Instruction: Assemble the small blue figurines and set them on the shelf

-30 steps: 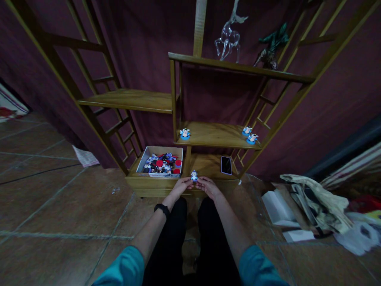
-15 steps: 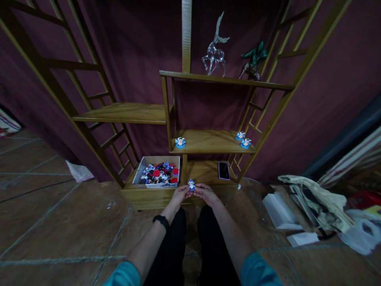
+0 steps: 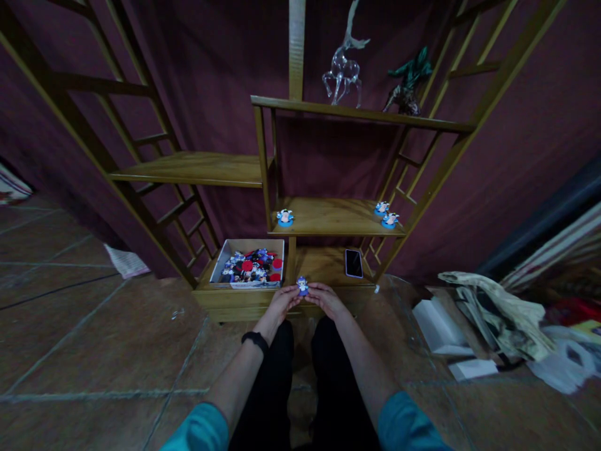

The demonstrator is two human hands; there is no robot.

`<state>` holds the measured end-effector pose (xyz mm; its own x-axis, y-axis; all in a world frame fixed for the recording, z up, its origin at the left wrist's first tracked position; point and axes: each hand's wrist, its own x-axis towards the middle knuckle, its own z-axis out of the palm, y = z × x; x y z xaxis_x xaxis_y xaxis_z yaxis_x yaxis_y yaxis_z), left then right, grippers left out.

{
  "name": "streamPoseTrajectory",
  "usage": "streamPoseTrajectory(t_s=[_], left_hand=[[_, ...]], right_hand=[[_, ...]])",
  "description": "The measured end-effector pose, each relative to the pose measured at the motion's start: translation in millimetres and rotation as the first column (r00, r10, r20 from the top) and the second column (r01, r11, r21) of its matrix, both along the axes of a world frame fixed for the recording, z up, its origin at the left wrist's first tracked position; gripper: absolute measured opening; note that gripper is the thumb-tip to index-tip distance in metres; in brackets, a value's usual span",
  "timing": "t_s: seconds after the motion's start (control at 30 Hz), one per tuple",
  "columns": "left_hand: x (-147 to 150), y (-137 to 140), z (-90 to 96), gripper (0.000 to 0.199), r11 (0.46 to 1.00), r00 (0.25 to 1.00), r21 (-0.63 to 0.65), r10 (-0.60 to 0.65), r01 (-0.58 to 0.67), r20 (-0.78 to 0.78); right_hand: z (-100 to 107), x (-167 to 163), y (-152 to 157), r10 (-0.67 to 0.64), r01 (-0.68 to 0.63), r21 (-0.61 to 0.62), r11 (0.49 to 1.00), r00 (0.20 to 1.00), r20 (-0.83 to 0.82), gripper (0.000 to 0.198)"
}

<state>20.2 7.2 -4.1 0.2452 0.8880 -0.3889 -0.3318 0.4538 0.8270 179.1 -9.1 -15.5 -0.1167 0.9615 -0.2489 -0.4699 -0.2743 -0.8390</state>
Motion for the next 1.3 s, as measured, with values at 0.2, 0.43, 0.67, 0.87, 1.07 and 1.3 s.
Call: streamPoseTrajectory(t_s=[0.2, 0.43, 0.67, 0.87, 1.07, 1.3], left_hand=[[-0.5, 1.3, -0.8, 0.013, 1.0, 1.0, 0.005, -0.002, 0.002, 0.008], [-1.0, 3.0, -4.0, 0.017, 1.0, 1.0, 0.026, -0.014, 0.014, -0.004], [-1.8, 2.5, -3.9, 0.018, 0.999, 1.0, 0.039, -0.027, 0.026, 0.015], [-1.1, 0.7, -2.5, 0.02, 0.999, 0.998, 0.034, -0.021, 0.019, 0.061], [-1.2, 0.7, -5.4, 0.027, 0.997, 0.992, 0.074, -0.044, 0.035, 0.116], [-1.3, -1.5, -2.8, 0.034, 0.991, 0.989, 0.117, -0.072, 0.057, 0.125]], right_hand=[[1.0, 0.2, -1.0, -0.023, 0.023, 0.012, 1.0, 1.0, 0.0, 0.028], [1.7, 0.3, -2.3, -0.017, 0.016, 0.032, 0.999, 1.0, 0.004, 0.027], [1.5, 0.0, -1.8, -0.003, 0.003, 0.017, 1.0, 1.0, 0.003, 0.028], [3.2, -0.3, -2.7, -0.021, 0.021, -0.002, 1.0, 1.0, -0.003, 0.028], [11.6, -2.4, -7.8, -0.06, 0.06, 0.01, 0.998, 0.997, -0.039, 0.028], [20.4, -4.5, -15.1, -0.046, 0.047, 0.058, 0.997, 0.999, -0.028, 0.027]])
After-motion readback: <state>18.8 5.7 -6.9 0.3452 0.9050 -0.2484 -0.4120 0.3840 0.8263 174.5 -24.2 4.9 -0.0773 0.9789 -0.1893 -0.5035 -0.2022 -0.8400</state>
